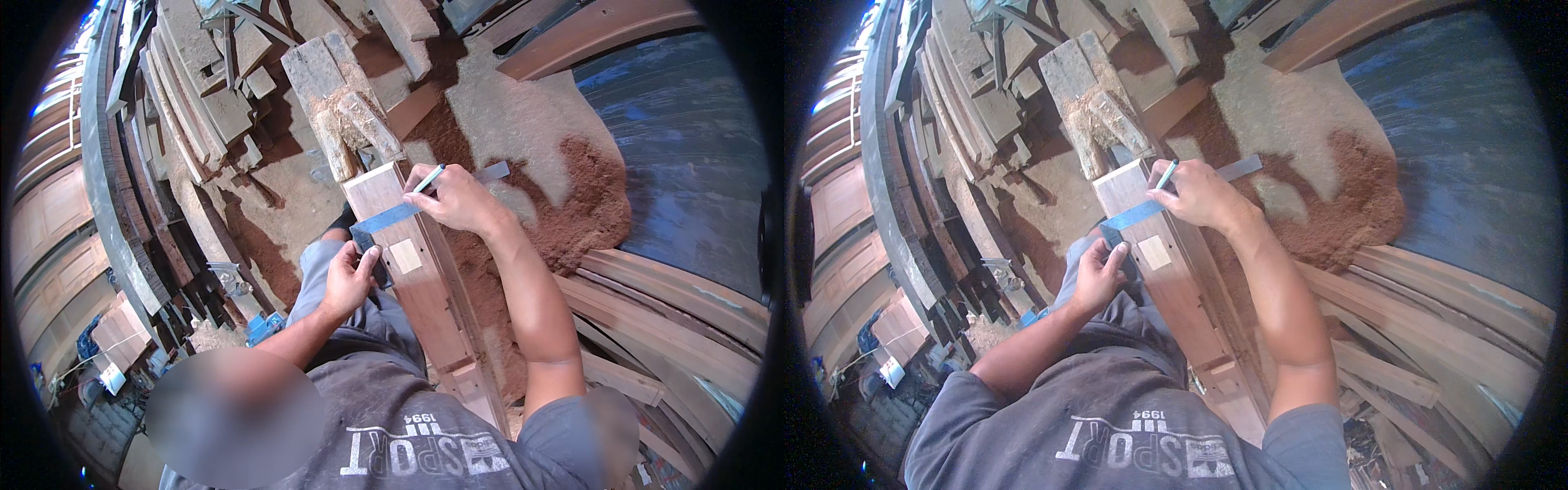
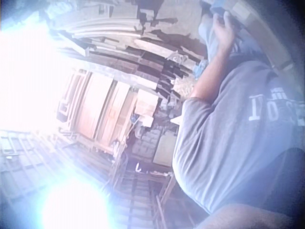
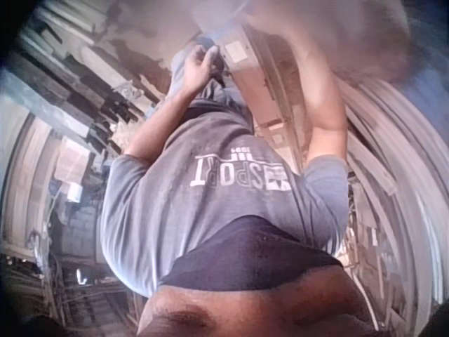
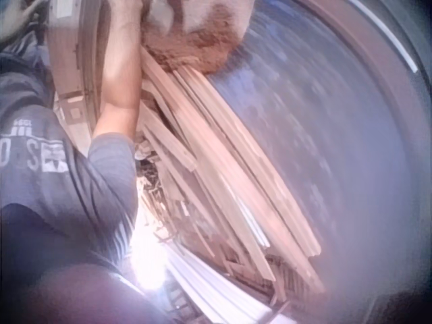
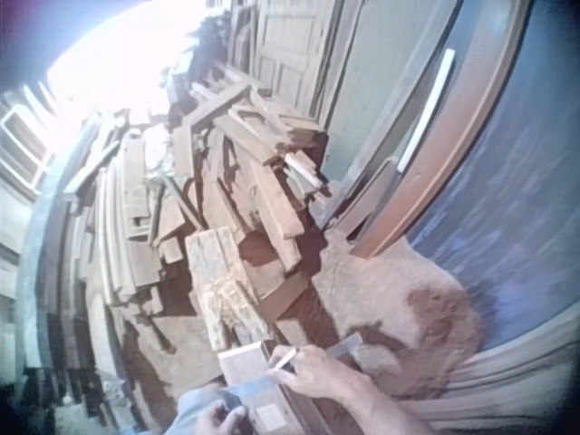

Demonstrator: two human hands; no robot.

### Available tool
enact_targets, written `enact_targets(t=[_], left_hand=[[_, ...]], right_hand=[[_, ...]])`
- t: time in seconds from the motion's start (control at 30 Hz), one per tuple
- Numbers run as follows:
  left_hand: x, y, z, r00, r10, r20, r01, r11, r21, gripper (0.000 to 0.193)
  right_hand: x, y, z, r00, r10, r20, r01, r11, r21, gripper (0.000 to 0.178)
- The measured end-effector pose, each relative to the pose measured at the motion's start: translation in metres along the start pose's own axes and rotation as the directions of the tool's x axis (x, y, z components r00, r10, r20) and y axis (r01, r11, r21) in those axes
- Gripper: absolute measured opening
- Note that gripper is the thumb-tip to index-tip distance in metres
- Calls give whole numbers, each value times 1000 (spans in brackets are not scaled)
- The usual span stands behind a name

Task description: The person hammers small wooden blocks onto a long plank using a hammer, then uses a ruler and pencil to mark measurements on the plank. The person works in a cluttered workshop with other people present.

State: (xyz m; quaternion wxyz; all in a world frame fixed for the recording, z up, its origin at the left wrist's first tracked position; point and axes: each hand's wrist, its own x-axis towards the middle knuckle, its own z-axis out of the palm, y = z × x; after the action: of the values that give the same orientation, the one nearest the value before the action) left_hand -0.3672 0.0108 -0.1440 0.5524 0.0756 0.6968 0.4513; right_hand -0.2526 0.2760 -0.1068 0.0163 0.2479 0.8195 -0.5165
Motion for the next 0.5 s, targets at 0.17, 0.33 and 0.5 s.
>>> enact_targets(t=[0.17, 0.33, 0.5], left_hand=[[-5, 16, 3, 1000, -25, -4, 25, 1000, -5, 22], [-2, 3, -1, 1000, -6, 2, 6, 1000, 4, 24], [-2, 0, 2, 1000, -17, -12, 16, 999, -31, 24]], right_hand=[[2, -14, -7, 998, 49, -28, -48, 999, 25, 26], [1, -9, 17, 1000, 11, -15, -9, 998, 70, 29], [-3, -2, 8, 997, -76, -25, 74, 995, -65, 21]])
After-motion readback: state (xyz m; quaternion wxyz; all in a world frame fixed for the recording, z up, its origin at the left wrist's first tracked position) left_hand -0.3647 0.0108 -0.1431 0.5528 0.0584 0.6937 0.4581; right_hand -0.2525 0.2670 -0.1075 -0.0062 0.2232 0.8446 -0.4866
